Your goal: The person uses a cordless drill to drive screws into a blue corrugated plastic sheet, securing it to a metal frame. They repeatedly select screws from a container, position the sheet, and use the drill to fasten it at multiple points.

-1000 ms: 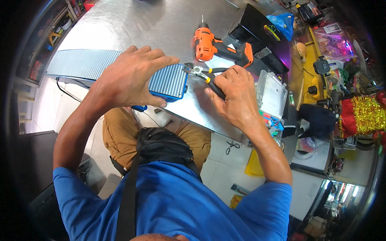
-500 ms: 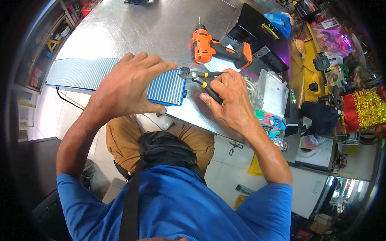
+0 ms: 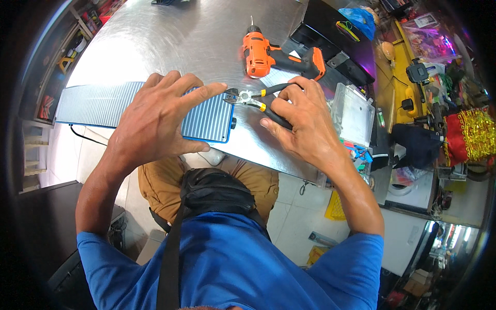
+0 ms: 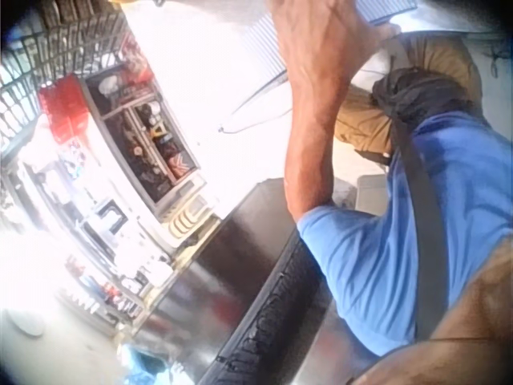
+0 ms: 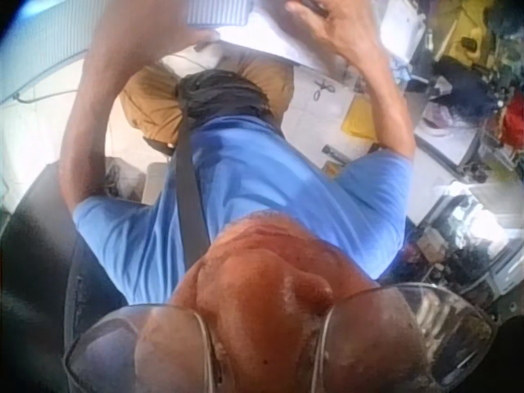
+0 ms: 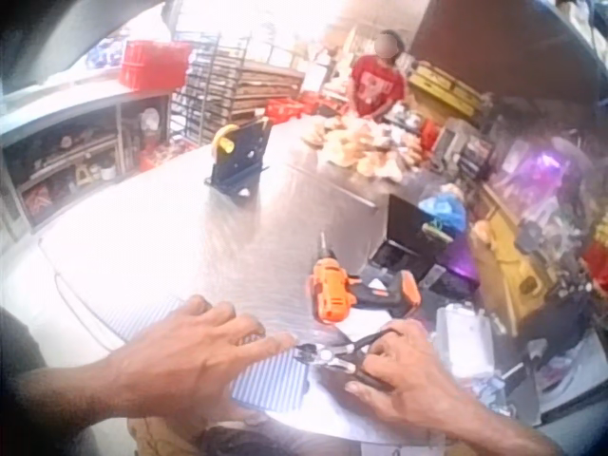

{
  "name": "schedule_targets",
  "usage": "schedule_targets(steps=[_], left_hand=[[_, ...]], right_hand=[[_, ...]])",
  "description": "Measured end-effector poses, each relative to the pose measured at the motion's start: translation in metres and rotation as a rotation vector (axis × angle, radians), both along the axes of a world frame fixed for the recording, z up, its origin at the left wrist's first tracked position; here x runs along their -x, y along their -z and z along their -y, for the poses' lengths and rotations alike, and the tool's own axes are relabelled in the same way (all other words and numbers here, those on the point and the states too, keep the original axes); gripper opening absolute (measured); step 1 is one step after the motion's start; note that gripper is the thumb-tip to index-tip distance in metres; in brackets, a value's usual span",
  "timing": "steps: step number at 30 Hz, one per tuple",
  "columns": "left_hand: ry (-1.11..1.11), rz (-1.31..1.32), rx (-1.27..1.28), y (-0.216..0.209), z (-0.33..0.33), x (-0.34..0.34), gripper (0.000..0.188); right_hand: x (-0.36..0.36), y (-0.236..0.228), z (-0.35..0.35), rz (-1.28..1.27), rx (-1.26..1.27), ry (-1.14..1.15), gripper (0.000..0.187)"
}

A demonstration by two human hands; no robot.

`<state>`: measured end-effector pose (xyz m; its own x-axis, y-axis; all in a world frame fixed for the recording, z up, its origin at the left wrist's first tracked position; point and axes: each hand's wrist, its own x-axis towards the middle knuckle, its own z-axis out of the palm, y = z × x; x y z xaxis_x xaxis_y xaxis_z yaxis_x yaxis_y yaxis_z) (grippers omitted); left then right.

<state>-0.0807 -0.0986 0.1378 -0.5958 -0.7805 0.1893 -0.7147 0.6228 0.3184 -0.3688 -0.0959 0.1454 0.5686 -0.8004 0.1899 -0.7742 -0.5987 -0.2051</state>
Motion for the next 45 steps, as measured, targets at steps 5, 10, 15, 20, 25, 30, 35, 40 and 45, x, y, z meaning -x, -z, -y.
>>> schedule_targets(steps=[5,10,15,20,25,30,35,40,45], left_hand=[[-0.041,-0.167,0.111,0.014,0.0,-0.002,0.097],[0.012,-0.202,0.079,0.01,0.009,-0.019,0.085],[0.013,-0.181,0.099,0.008,0.003,-0.022,0.083],[0.001,-0.195,0.057,0.006,0.007,-0.022,0.082],[-0.017,-0.145,0.059,0.007,0.011,-0.024,0.08],[-0.121,-0.01,0.206,-0.001,-0.004,-0.021,0.086],[-0.157,-0.056,0.181,0.01,-0.005,-0.026,0.09],[-0.154,-0.051,0.147,0.007,-0.007,-0.026,0.089],[-0.158,-0.056,0.129,0.006,-0.004,-0.026,0.088]], right_hand=[[-0.005,0.001,-0.001,-0.043,0.124,-0.032,0.027],[-0.014,0.005,-0.008,0.012,0.041,0.028,0.024],[-0.022,-0.007,-0.026,-0.02,-0.018,0.08,0.02],[-0.026,-0.002,-0.033,-0.056,0.055,0.13,0.018],[-0.019,0.006,-0.023,-0.008,0.054,0.182,0.016],[-0.025,-0.006,-0.02,0.099,-0.003,0.003,0.02],[-0.049,0.001,-0.005,-0.088,0.068,0.029,0.022],[-0.054,-0.006,-0.019,-0.2,0.046,0.095,0.025],[-0.056,-0.001,-0.024,-0.213,0.16,0.15,0.021]])
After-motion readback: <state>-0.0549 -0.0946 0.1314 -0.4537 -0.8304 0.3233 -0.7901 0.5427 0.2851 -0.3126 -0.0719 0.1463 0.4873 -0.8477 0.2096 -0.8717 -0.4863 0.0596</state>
